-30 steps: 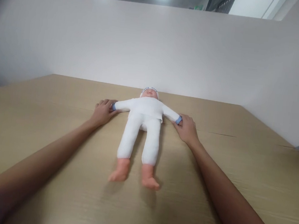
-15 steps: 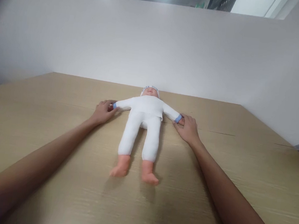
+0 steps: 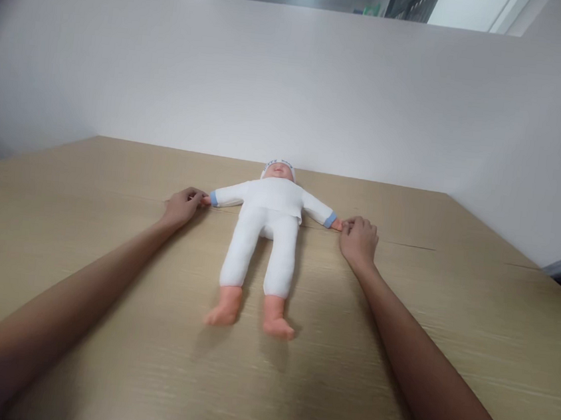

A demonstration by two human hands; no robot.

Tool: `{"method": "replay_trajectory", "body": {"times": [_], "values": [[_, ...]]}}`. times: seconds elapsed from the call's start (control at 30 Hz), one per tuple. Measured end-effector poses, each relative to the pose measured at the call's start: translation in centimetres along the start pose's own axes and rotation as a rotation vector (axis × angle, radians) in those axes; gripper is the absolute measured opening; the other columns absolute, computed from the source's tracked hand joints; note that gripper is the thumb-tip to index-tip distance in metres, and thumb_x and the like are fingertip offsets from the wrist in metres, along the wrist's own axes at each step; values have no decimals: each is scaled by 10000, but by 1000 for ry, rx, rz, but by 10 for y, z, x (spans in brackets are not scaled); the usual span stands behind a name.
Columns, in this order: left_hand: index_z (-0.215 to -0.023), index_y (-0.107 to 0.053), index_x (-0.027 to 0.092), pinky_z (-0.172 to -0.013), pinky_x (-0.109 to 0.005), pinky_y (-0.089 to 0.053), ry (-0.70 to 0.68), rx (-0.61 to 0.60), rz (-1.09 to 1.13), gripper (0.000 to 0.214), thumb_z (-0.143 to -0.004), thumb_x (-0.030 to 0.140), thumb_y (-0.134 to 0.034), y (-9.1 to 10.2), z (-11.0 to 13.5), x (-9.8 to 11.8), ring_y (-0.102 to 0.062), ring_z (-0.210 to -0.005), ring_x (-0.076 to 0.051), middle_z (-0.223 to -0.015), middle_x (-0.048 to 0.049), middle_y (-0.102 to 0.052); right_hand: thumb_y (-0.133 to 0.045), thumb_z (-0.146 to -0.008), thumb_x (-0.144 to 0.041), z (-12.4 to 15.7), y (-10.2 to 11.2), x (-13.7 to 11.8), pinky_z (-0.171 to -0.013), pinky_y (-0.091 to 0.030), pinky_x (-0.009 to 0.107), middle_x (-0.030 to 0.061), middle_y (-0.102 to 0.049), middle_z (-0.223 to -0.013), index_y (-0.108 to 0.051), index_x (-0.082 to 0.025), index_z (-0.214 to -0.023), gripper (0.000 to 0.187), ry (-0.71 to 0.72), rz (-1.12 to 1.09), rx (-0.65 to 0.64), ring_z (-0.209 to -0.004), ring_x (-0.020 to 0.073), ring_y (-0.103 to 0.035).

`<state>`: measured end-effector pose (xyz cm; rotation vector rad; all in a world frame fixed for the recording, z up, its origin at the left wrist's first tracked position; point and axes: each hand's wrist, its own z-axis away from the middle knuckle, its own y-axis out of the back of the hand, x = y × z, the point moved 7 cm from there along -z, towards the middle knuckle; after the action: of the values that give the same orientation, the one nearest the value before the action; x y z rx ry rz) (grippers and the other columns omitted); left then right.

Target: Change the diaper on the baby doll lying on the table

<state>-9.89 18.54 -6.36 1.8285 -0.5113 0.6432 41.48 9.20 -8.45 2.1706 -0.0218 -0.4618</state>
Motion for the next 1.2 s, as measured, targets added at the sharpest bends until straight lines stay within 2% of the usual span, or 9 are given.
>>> {"method": "replay_trajectory", "body": {"times": [0.27,0.73,1.0,1.2], "values": [[-1016,-763,278,-996,-417,-423,16,-4,27,276,-916,348,-516,0,0,-1,-684,-1117,-291,-1051,-44,-806,-483,-952,-331,-2,-2,2,-840,-397,429,185,-719,-1040,-679,-172,-979,254,2,-9,-3,-979,331,-564],[-998,-752,326,-1119,-517,-309,42,-56,13,258,-919,362,-509,-1,-4,-4,-637,-1224,-329,-1086,-10,-806,-464,-939,-345,0,1,-2,-823,-399,431,184,-723,-1030,-674,-178,-972,270,22,-11,5,-964,326,-566],[-1000,-749,310,-1110,-517,-321,63,-69,-2,269,-929,401,-506,-2,-6,-5,-658,-1194,-332,-1072,-34,-808,-481,-929,-349,-1,1,0,-831,-410,436,186,-722,-1019,-678,-185,-927,257,12,-6,11,-948,327,-563],[-983,-746,288,-1093,-497,-343,59,-75,0,287,-938,419,-494,-1,-5,-5,-664,-1166,-320,-1101,-48,-803,-469,-939,-347,-2,-1,0,-835,-407,442,203,-715,-1028,-688,-164,-964,286,11,4,-4,-953,334,-560]]}}
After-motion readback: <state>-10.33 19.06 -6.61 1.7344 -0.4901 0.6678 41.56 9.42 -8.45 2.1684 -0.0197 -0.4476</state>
